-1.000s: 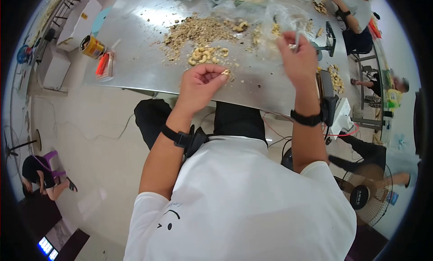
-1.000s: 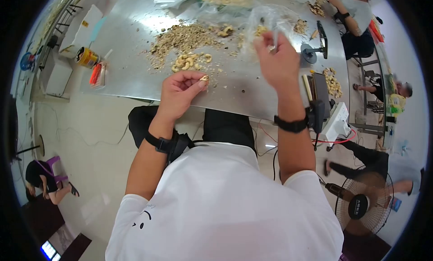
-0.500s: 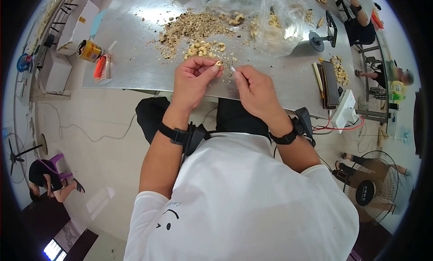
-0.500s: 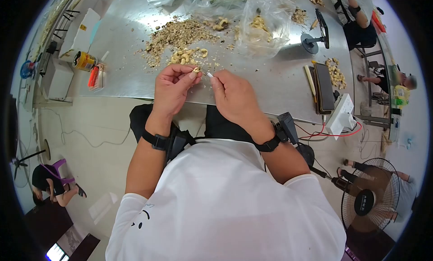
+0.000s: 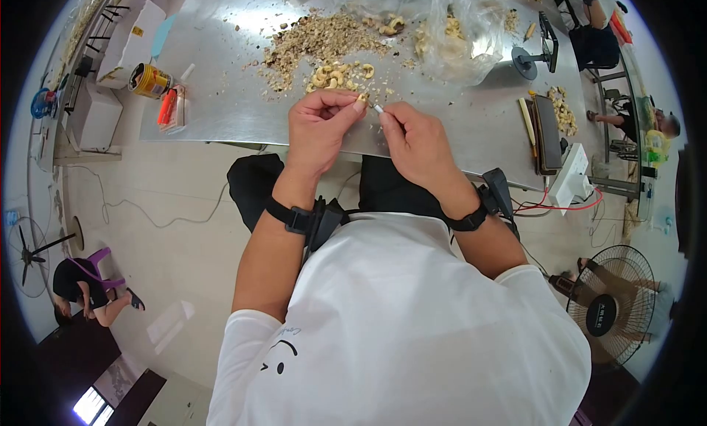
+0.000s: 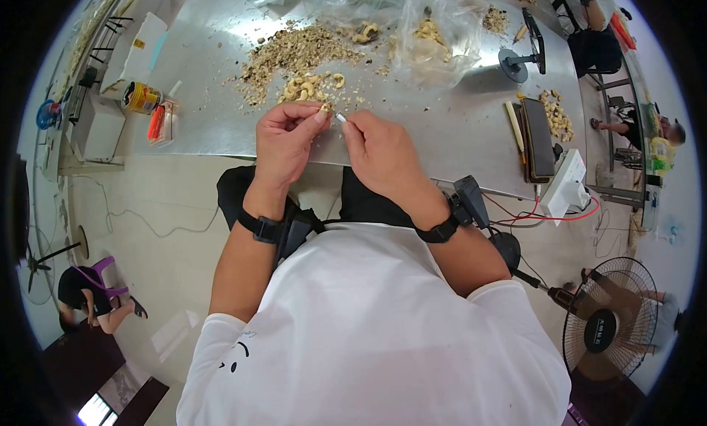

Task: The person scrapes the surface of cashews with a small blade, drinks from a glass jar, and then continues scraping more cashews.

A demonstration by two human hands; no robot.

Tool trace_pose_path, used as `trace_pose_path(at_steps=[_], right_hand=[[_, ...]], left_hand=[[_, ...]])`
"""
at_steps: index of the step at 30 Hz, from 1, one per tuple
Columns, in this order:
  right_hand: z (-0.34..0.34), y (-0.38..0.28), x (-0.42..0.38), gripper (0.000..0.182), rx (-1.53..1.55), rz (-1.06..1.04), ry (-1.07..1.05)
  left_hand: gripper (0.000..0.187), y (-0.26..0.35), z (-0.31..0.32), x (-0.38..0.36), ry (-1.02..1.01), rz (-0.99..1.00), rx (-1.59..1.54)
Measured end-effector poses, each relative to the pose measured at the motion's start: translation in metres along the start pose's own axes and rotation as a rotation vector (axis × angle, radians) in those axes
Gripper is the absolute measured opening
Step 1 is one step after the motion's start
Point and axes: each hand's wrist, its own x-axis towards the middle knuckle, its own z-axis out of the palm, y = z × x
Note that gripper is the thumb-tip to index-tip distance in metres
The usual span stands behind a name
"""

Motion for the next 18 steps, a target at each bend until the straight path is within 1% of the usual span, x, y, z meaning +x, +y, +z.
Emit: trace_pose_path(at_steps=[4,7,10,13,16,18], right_hand=[[0.000,-0.001,0.001,0.016,0.073,0.083,-0.034],[0.000,-0.002,0.002,0.016,0.060,0.077,-0.028],[0.000,-0.004,0.002,0.016,0.012,0.035,0.013],[0.003,-0.002,0.003,0.017,-0.127,-0.051,0.126],[0.000,0.007,0.008,0.015,-0.151,0.000,0.201],[-0.006,0.006,0.010,0.014,-0.006,0.081,0.122]], left_hand=[[0.013,-0.003,-0.004,0.000,-0.005,0.043,0.044],[0.014,-0.005,-0.008,0.001,-0.018,0.052,0.049],[0.014,-0.004,-0.009,0.001,-0.029,0.047,0.015],[0.014,-0.005,-0.012,0.000,-0.045,0.042,-0.040],[0.014,-0.003,-0.014,-0.002,-0.070,0.040,-0.104],[0.013,-0.002,-0.015,-0.002,-0.063,0.031,-0.121]])
